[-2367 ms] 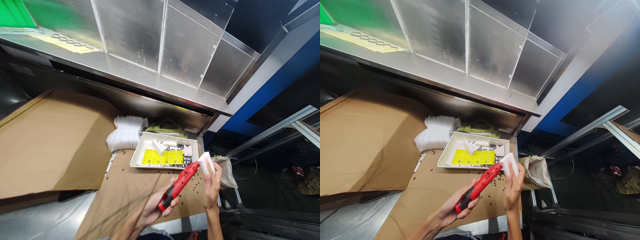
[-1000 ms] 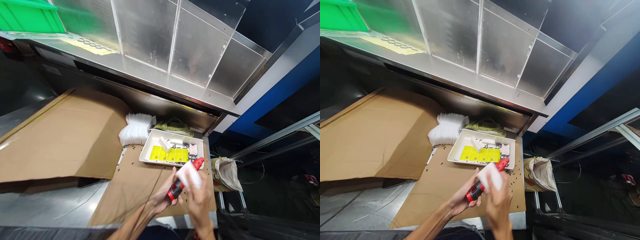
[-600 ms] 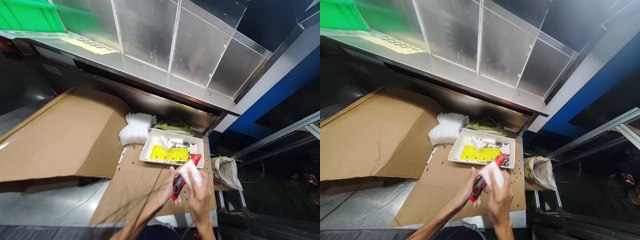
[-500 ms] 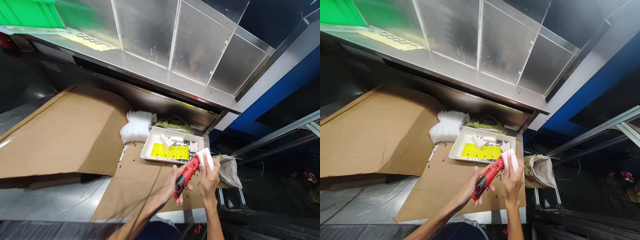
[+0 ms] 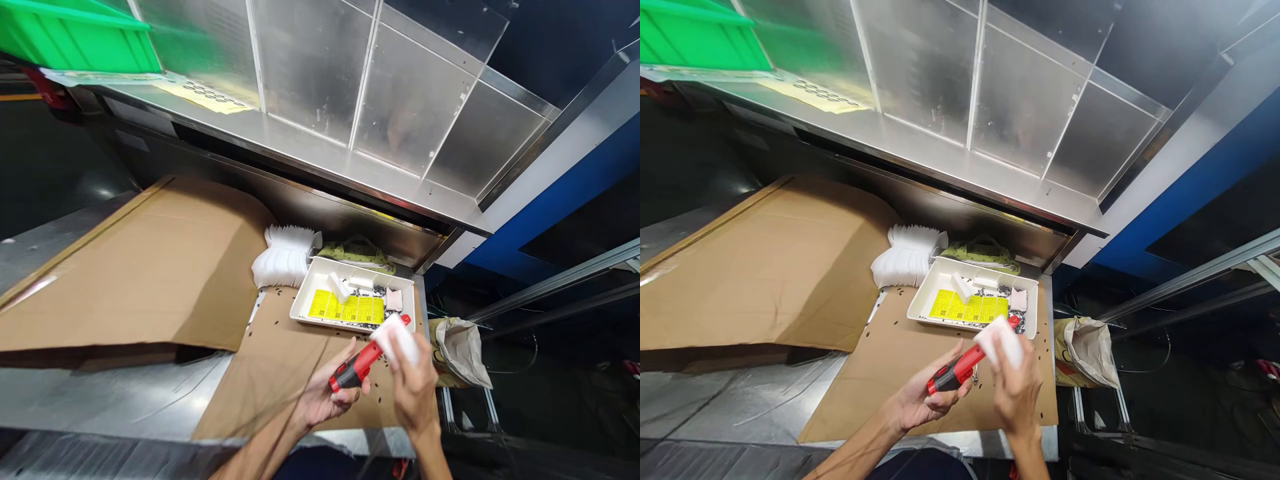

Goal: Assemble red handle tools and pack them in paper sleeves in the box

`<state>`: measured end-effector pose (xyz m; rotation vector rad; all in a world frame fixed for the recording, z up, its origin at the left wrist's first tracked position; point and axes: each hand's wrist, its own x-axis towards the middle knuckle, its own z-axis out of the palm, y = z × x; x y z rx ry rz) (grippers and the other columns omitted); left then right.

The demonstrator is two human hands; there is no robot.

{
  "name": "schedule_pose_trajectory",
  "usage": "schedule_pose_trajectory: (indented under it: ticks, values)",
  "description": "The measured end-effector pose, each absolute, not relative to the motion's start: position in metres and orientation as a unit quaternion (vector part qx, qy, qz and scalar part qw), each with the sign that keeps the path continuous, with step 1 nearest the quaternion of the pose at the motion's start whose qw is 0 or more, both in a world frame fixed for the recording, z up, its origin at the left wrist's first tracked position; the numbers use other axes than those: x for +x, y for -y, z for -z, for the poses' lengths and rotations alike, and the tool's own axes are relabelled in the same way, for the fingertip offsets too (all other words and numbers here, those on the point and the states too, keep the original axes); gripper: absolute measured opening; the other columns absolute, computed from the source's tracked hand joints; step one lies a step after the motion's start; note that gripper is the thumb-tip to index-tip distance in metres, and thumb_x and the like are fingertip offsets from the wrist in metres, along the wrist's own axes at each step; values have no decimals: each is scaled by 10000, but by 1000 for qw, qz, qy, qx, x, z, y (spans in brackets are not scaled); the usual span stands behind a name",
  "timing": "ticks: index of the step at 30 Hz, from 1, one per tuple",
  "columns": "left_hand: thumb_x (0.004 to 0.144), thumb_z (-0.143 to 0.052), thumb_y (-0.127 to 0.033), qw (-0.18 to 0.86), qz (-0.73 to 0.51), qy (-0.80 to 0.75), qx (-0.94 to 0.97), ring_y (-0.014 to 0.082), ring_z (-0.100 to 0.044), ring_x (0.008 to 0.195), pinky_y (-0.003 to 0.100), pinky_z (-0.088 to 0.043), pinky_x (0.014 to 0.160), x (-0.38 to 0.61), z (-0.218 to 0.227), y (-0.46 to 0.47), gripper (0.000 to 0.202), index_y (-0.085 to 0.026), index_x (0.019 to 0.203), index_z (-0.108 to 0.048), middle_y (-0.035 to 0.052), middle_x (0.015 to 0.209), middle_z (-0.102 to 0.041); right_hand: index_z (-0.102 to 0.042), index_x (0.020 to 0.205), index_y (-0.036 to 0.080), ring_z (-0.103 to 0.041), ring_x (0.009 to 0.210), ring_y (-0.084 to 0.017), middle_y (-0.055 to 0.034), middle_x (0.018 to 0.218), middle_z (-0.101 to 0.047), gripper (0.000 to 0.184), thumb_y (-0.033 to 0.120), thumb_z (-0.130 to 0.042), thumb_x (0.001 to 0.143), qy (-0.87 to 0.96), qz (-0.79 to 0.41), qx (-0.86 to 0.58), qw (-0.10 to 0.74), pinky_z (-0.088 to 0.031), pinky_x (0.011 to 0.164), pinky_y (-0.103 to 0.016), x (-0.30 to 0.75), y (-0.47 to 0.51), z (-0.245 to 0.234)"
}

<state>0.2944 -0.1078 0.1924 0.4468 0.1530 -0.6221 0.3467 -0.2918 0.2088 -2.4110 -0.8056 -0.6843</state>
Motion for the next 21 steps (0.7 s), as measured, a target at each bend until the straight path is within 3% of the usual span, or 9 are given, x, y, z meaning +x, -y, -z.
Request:
schedule_pose_trajectory:
  ticks: [3, 5, 10, 16, 21]
  values:
    - [986, -228, -706, 893, 219, -99, 381, 71, -503, 330, 114, -303, 337, 288, -200, 108, 771, -147, 1470, -447, 25, 584, -680, -606, 1399, 329, -609, 1107, -256, -122, 1319, -517, 434, 390, -359, 1047, 263, 216, -914, 221, -544, 823, -354, 374, 298, -218]
    - [962, -210, -746, 858, 172, -104, 473, 93, -545, 362, 134, -355, 360, 281, -204, 101, 848, -162, 1568, -316, 2, 560, -654, -584, 1414, 362, -611, 1091, -253, -111, 1321, -519, 457, 447, -322, 1050, 247, 173, -933, 196, -541, 812, -355, 397, 301, -224]
    - [905, -276, -802, 799, 75, -119, 584, 129, -565, 404, 198, -414, 384, 260, -206, 75, 933, -172, 1594, -289, -1, 584, -644, -555, 1437, 381, -605, 1102, -277, -98, 1328, -493, 530, 541, -250, 1034, 174, 115, -959, 193, -540, 787, -381, 428, 303, -224]
    - [864, -274, -836, 798, 41, -148, 582, 143, -560, 394, 215, -396, 366, 251, -206, 63, 983, -178, 1594, -302, 12, 575, -635, -494, 1484, 378, -506, 1273, -281, -91, 1373, -455, 556, 589, -272, 1020, 244, 98, -933, 245, -491, 977, -424, 437, 295, -194]
    - [885, -298, -797, 805, 49, -135, 576, 148, -596, 432, 234, -435, 413, 245, -205, 57, 907, -218, 1581, -344, 47, 724, -702, -505, 1483, 339, -477, 1291, -312, -123, 1394, -497, 569, 541, -244, 1019, 269, 51, -942, 194, -425, 1040, -531, 462, 276, -145]
